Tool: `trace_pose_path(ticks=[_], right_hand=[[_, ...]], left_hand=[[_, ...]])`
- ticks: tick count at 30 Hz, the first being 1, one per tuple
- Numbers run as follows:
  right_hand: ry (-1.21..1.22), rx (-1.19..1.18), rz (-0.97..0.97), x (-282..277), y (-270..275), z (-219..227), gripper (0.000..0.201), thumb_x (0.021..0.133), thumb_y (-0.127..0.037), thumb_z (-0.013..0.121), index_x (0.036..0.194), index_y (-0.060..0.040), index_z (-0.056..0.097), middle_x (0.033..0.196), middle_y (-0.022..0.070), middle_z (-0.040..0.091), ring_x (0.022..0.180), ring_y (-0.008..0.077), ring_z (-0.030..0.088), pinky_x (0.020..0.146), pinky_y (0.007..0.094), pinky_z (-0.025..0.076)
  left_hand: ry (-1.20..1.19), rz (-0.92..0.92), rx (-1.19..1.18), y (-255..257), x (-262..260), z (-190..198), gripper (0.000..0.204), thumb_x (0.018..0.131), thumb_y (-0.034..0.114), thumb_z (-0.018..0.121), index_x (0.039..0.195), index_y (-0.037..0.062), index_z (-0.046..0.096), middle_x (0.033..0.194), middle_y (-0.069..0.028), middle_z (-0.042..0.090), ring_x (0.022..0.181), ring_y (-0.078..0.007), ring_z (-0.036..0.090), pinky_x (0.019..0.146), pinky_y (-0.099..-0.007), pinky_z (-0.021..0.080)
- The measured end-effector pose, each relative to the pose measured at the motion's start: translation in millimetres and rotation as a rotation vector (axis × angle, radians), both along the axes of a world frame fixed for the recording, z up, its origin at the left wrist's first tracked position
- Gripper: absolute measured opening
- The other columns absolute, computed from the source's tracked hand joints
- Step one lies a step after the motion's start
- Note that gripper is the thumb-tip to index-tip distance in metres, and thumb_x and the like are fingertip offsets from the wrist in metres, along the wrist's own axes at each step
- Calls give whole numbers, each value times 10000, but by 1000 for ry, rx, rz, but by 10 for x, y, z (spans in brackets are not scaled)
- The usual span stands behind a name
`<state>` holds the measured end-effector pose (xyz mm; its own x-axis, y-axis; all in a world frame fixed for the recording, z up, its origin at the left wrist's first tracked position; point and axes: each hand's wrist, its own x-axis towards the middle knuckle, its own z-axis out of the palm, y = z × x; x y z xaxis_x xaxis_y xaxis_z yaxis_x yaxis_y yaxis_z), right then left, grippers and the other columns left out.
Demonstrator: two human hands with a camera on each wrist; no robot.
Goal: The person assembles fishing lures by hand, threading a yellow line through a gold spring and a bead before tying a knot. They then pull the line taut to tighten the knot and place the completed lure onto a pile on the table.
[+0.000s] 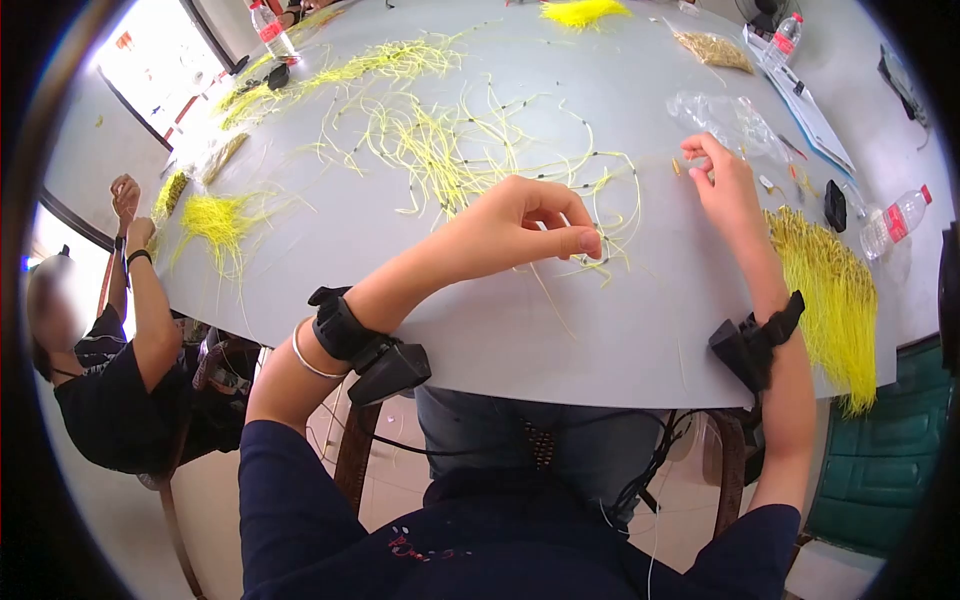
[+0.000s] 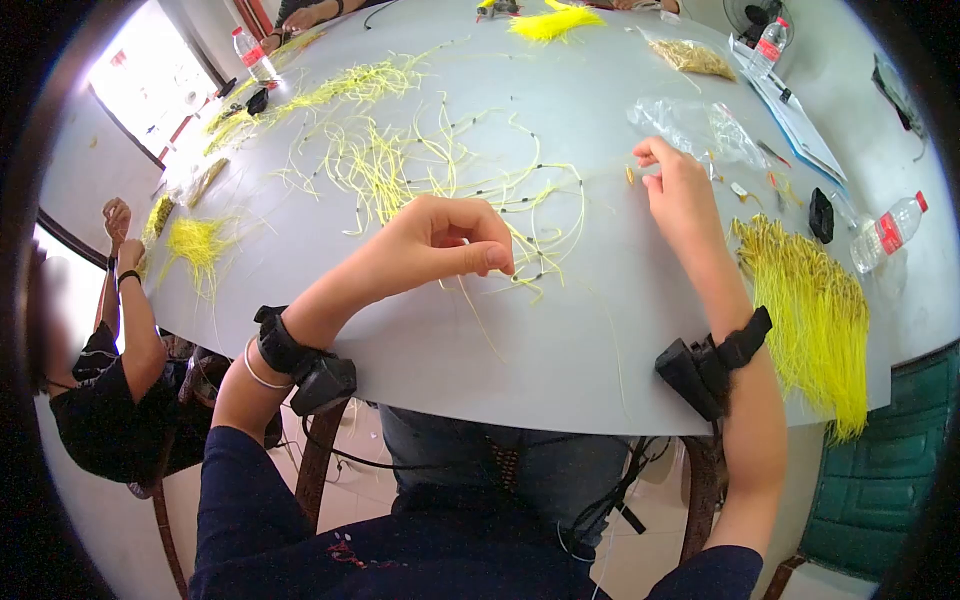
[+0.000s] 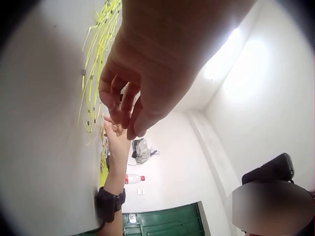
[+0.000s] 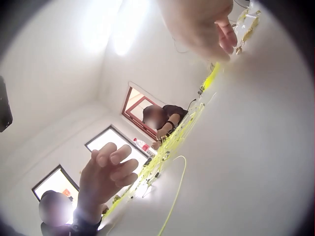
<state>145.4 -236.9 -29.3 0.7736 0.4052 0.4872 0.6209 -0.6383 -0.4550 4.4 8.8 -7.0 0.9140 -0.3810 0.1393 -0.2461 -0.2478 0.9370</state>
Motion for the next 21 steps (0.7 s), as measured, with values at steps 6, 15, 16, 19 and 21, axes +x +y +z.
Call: trace_pose_path(ticks=[6, 15, 16, 19, 21], right_hand=[[42, 33, 123, -5, 35, -5, 227, 740, 80, 530, 943, -21, 542, 793, 106, 614, 736, 225, 596, 688, 319, 468], [65, 15, 111, -89, 67, 66, 154, 744, 33, 582, 887, -15, 554, 761, 104, 606, 720, 200, 596, 661, 294, 468], [41, -2, 111, -117, 91, 94, 150, 748, 21, 593, 889, -21, 564, 769, 102, 613, 723, 193, 604, 653, 286, 471], [179, 108, 153, -350, 217, 220, 144, 768, -23, 626, 910, -32, 599, 806, 83, 638, 733, 152, 617, 648, 261, 480], [282, 181, 267, -535, 328, 296, 151, 775, -48, 642, 922, -31, 610, 824, 71, 646, 745, 133, 619, 656, 250, 483]], left_hand=[[34, -7, 18, -1, -18, 52, 202, 825, 240, 643, 812, 40, 652, 781, -14, 629, 698, -70, 552, 631, -208, 435], [74, -28, 33, -6, -14, 67, 186, 843, 203, 632, 845, 16, 631, 833, -29, 616, 732, -77, 539, 669, -216, 444], [67, -24, 43, -3, -11, 69, 181, 847, 194, 626, 871, 15, 626, 844, -31, 614, 731, -76, 539, 657, -211, 443], [73, 102, -89, -41, -22, 66, 193, 817, 216, 635, 920, 52, 627, 853, -34, 633, 672, -73, 565, 576, -217, 449], [24, 160, -83, -48, -29, 83, 186, 809, 188, 641, 931, 50, 614, 866, -37, 626, 678, -77, 570, 569, -218, 457]])
